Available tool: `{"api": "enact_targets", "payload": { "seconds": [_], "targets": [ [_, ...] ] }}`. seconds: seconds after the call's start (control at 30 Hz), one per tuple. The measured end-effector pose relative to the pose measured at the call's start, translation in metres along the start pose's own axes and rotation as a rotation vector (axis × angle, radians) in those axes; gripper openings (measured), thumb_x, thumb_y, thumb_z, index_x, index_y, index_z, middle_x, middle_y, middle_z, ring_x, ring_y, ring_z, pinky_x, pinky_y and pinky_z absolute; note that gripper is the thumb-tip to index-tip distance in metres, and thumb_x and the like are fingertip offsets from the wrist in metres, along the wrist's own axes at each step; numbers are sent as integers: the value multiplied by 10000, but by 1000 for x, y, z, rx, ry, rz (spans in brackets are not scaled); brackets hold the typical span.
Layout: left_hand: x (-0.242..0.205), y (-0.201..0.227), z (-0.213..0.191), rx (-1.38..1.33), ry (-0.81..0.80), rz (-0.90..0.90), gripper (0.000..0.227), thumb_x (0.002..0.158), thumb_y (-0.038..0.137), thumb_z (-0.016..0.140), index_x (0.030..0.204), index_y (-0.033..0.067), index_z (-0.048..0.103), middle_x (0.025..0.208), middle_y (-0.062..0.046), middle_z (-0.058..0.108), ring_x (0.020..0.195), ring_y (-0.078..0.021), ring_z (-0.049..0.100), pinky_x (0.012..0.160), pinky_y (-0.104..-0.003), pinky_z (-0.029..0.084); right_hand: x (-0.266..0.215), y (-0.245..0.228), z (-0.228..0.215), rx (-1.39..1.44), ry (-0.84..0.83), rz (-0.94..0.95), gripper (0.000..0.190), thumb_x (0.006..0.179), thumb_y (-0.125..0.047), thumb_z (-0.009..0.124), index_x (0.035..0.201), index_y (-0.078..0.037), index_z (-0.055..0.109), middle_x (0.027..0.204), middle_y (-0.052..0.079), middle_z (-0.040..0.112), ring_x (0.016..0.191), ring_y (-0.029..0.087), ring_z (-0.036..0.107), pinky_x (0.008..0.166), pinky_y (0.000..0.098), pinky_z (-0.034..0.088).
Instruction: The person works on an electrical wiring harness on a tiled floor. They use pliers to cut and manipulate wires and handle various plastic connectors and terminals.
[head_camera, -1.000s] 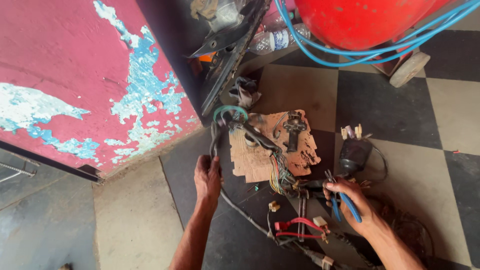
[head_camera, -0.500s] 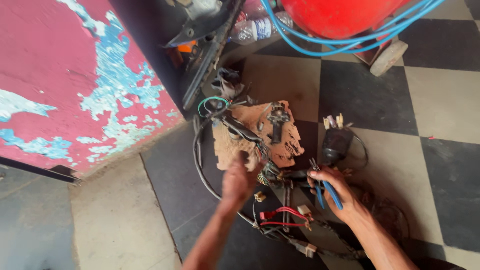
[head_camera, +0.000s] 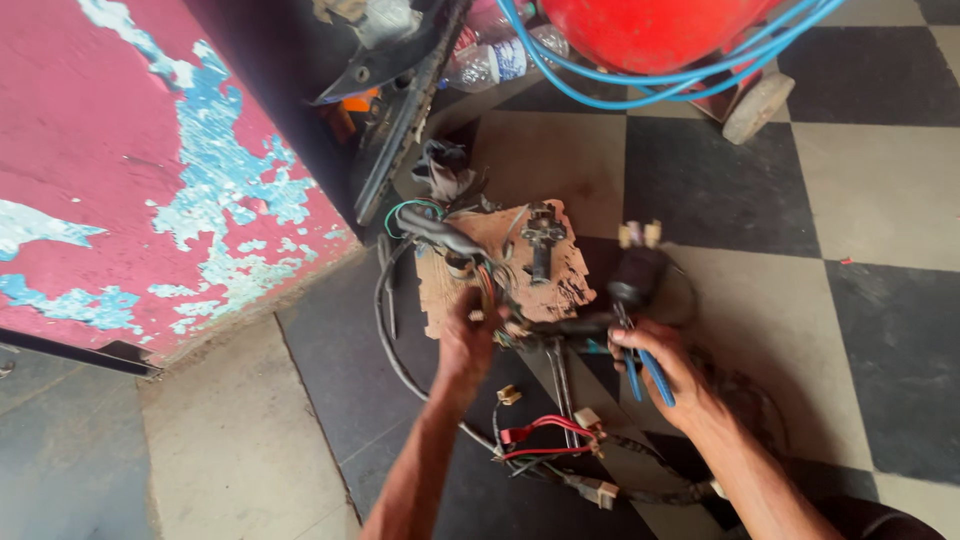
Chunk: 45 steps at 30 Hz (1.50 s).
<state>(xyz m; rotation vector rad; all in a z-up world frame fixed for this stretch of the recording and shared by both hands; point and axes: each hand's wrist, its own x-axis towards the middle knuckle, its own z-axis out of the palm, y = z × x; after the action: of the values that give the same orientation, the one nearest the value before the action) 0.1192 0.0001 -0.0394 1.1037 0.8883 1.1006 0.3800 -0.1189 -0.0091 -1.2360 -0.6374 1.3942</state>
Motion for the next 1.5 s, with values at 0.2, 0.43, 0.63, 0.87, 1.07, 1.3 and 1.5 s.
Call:
{"api": "enact_targets", "payload": {
  "seconds": [0.2, 0.43, 0.63, 0.87, 1.07, 1.3, 1.5],
  "targets": [
    [25, 44, -20, 273, -3, -156, 367, 951, 128, 645, 1313, 71, 636, 1277, -121, 717, 1224, -236, 637, 1061, -382, 474, -1, -5, -3, -102, 30, 34, 245, 824, -230, 728, 968, -33, 698, 879, 48, 693, 844, 158, 652, 808, 346, 543],
    [44, 46, -20, 594, 115, -123, 298, 938, 163, 675, 1202, 25, 680, 1072, -126, 740, 998, -222, 650, 897, -378, 495, 4, 9, -2, -250, 55, 126, 314, 804, -273, 700, 1036, -65, 743, 864, 29, 692, 817, 135, 624, 772, 339, 498],
    [52, 1, -39, 534, 168, -135, 294, 965, 255, 667, 1125, 9, 652, 957, -110, 718, 891, -190, 632, 798, -355, 500, 4, 9, -6, 5, 92, 161, 316, 824, -315, 723, 1017, -66, 715, 854, 20, 676, 781, 139, 618, 736, 343, 480],
    [30, 16, -29, 756, 160, -27, 402, 827, 309, 819, 1035, 14, 642, 832, -141, 676, 777, -245, 622, 723, -402, 502, 8, 7, -7, 240, 125, 157, 256, 843, -326, 706, 895, -93, 616, 684, -2, 570, 623, 138, 521, 630, 316, 416],
    [33, 26, -15, 826, 163, 121, 417, 818, 299, 801, 1114, 48, 648, 880, -152, 712, 786, -297, 662, 720, -439, 516, 11, 0, -14, 251, 229, 189, 256, 882, -332, 668, 843, -102, 561, 586, -21, 456, 552, 130, 431, 571, 300, 368],
    [51, 43, -3, 833, 131, 137, 419, 819, 333, 802, 1096, 45, 677, 924, -146, 724, 807, -306, 703, 738, -439, 530, 9, -12, -18, 210, 268, 87, 276, 910, -354, 640, 865, -94, 560, 613, -27, 476, 566, 113, 436, 575, 284, 388],
    [59, 21, -10, 899, 157, 97, 430, 889, 391, 760, 1103, 28, 673, 974, -188, 718, 879, -333, 689, 797, -471, 519, 11, -28, -32, 309, 366, 24, 131, 857, -269, 621, 930, -164, 592, 698, -33, 575, 575, 98, 453, 533, 279, 360]
  ]
}}
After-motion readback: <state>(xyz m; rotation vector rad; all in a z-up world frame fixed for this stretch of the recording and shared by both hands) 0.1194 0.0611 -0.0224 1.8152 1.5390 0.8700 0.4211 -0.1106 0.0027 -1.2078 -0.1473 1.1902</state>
